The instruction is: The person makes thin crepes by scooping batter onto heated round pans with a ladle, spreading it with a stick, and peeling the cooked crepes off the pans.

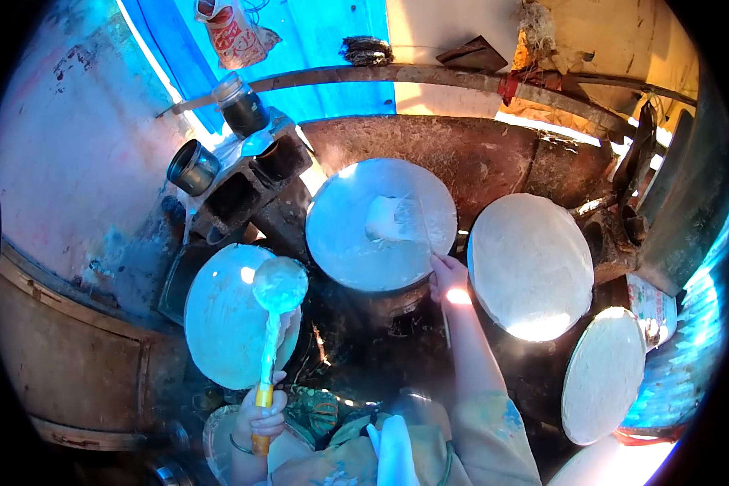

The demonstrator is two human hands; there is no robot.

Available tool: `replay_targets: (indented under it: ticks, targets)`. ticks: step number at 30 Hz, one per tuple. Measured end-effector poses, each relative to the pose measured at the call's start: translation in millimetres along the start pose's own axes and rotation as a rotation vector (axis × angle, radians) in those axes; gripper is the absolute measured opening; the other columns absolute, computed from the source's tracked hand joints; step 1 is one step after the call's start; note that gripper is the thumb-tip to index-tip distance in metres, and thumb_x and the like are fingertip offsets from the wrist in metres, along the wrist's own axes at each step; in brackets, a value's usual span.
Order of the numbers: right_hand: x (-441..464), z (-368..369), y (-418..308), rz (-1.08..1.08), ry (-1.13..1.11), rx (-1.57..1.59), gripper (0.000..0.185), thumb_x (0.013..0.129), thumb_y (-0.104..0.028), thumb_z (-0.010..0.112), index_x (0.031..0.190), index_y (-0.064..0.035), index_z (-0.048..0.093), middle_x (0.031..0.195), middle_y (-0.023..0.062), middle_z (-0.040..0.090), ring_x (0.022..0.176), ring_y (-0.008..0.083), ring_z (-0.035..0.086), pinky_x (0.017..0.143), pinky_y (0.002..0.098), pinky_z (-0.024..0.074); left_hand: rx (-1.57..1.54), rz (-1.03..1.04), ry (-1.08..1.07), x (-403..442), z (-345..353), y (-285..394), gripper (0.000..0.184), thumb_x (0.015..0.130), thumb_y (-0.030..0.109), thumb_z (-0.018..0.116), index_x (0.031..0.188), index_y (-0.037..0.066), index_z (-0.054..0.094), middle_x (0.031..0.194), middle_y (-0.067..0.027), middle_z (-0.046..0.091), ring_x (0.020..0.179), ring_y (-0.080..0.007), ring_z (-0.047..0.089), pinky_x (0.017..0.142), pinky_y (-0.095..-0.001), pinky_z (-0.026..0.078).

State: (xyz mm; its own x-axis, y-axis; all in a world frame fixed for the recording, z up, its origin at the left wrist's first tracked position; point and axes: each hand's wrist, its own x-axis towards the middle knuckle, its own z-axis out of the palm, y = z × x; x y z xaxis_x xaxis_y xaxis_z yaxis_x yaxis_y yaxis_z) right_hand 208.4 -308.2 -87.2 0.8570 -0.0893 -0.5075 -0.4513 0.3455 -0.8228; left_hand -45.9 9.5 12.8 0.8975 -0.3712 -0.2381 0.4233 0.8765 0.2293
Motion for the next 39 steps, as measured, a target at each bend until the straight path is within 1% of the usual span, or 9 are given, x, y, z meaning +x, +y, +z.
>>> replay_targets:
  ticks: [8,12,17,19,22,28,31,34,39]
  targets:
    - [-69.4,-27.5,24.5,0.233,-0.338,-0.24,0.015,0.085,-0.023,0.057,0.081,-0.0093,0.054,0.052,-0.0001,0.042,0.036,0.0078,0.036,0.032,0.0211,0.0234,0.39,-0.001,0.0,116.7,51.8,10.5,0.059,0.078,-0.005,0.049,0.132,0.007,0.032,0.08,-0.0067,0.043,0.046,-0.0038,0.034,0.038,-0.0146,0.029]
    - [-80.6,-11.4,86.6,0.1,-0.068,0.252,0.021,0.086,-0.026,0.057,0.074,-0.0103,0.05,0.053,-0.0002,0.042,0.036,0.0081,0.036,0.031,0.021,0.0239,0.622,0.204,0.47,192.7,47.8,-45.1,0.038,0.079,0.005,0.056,0.113,0.009,0.039,0.07,-0.0011,0.044,0.05,-0.009,0.046,0.04,-0.0224,0.038]
    - [-52.4,19.4,151.9,-0.219,-0.199,0.032,0.012,0.088,-0.022,0.053,0.081,-0.0128,0.05,0.054,-0.0004,0.043,0.038,0.0081,0.041,0.031,0.0248,0.0324,0.749,0.224,0.676,224.9,-27.0,-107.7,0.021,0.083,0.008,0.053,0.1,0.006,0.042,0.06,0.0004,0.041,0.046,-0.0088,0.045,0.04,-0.0223,0.04]
    - [-47.8,26.3,125.5,0.377,-0.308,0.454,0.01,0.088,-0.016,0.053,0.095,-0.0087,0.055,0.055,-0.0009,0.044,0.038,0.0078,0.043,0.032,0.0236,0.0343,0.018,-0.091,0.331,205.7,-9.9,-79.3,0.007,0.088,0.01,0.046,0.092,0.005,0.047,0.055,0.0026,0.038,0.04,-0.0059,0.04,0.037,-0.0205,0.037]
    - [-102.8,52.5,49.9,0.163,-0.366,0.243,0.028,0.089,-0.009,0.049,0.117,-0.0034,0.051,0.055,0.0,0.045,0.037,0.0072,0.039,0.032,0.0191,0.029,-0.713,-0.2,0.054,164.8,37.8,-17.7,0.015,0.091,0.013,0.041,0.085,0.005,0.053,0.052,0.004,0.034,0.035,-0.0037,0.03,0.033,-0.0171,0.028]
    - [-90.6,60.6,53.8,-0.853,0.016,-0.206,0.026,0.088,-0.006,0.051,0.111,0.0043,0.056,0.072,0.0026,0.058,0.057,0.0111,0.053,0.052,0.0225,0.0434,-0.503,0.021,-0.048,153.0,53.3,-0.4,0.021,0.092,0.011,0.04,0.106,-0.001,0.051,0.055,0.0026,0.034,0.039,-0.0018,0.037,0.035,-0.0163,0.035]
    - [-72.4,49.3,52.1,-0.928,-0.024,-0.9,0.029,0.083,-0.017,0.06,0.108,-0.0024,0.06,0.076,0.0111,0.062,0.065,0.0169,0.059,0.06,0.0273,0.0456,-0.573,0.033,-0.115,132.4,64.3,6.9,0.027,0.09,0.01,0.042,0.112,-0.005,0.046,0.058,0.001,0.036,0.04,-0.0015,0.037,0.037,-0.0149,0.038]
    - [-17.2,32.8,52.3,-0.641,-0.079,-0.926,0.024,0.081,-0.02,0.059,0.103,-0.0098,0.062,0.077,0.0155,0.063,0.069,0.0273,0.062,0.063,0.0348,0.048,-0.49,0.054,-0.062,106.8,59.0,-1.1,0.029,0.087,0.007,0.043,0.114,-0.005,0.044,0.06,0.0003,0.037,0.04,-0.0003,0.038,0.035,-0.0131,0.037]
    - [52.8,32.4,-16.9,-0.774,0.232,-1.219,0.019,0.082,-0.02,0.052,0.097,-0.0127,0.062,0.084,0.0204,0.063,0.079,0.0365,0.061,0.07,0.0445,0.0487,-0.54,0.003,0.051,55.8,28.3,-8.0,0.028,0.088,0.004,0.038,0.116,0.0,0.043,0.06,0.0007,0.038,0.039,0.0005,0.04,0.034,-0.013,0.036]
